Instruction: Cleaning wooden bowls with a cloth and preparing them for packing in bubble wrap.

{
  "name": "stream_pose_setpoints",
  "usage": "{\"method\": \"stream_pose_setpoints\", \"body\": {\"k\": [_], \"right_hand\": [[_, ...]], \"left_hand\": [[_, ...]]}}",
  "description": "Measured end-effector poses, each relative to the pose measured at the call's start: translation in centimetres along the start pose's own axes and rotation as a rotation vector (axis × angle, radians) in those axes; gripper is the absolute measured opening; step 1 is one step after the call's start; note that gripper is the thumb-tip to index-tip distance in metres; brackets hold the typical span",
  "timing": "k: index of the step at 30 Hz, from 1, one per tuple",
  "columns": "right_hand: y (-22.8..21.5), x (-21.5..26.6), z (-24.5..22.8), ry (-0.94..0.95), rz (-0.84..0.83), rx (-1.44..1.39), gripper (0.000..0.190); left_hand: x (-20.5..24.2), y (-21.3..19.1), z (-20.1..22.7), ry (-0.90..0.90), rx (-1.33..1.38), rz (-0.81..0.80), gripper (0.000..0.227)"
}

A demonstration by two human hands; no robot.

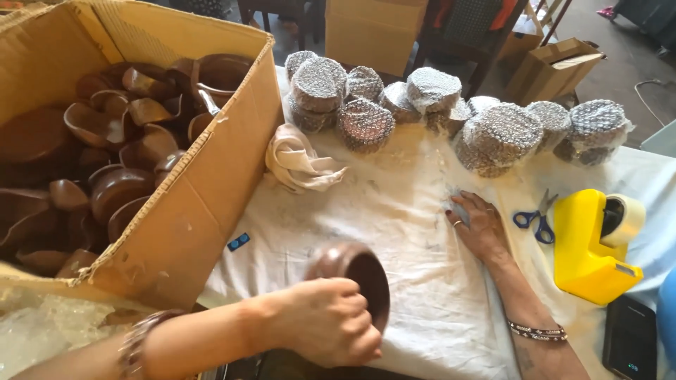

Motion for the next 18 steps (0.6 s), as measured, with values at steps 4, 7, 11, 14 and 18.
{"method": "stream_pose_setpoints", "body": {"k": [4,7,11,14,18], "right_hand": [[-0.4,0.2,-0.2,-0.016,0.006,-0.018,0.042],[-0.4,0.2,-0.1,-0.034,0.022,-0.023,0.042],[-0.9,-0.1,-0.6,-0.027,0.008,-0.021,0.042],[-0.6,-0.2,-0.2,-0.02,-0.002,-0.021,0.042],[0.0,0.0,0.2,-0.041,0.034,-0.018,0.041]], "left_hand": [[-0.3,6.2,-2.3,0.062,0.158,-0.088,0.042],[-0.7,8.6,-5.0,0.089,-0.034,0.073,0.04],[-0.3,10.2,-8.3,0.016,-0.074,0.158,0.037],[0.6,11.3,-10.3,-0.06,-0.09,0.164,0.037],[1.1,9.2,-13.4,-0.437,-0.067,0.328,0.018]]}}
Point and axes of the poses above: each hand's wrist, its own x-axis away from the middle knuckle, its own y-axis out of the palm, z = x × y, the point moved 2 cm from there along -x, towards the middle knuckle, and after that the axes turned 14 degrees about x, right-handed, at the moved point
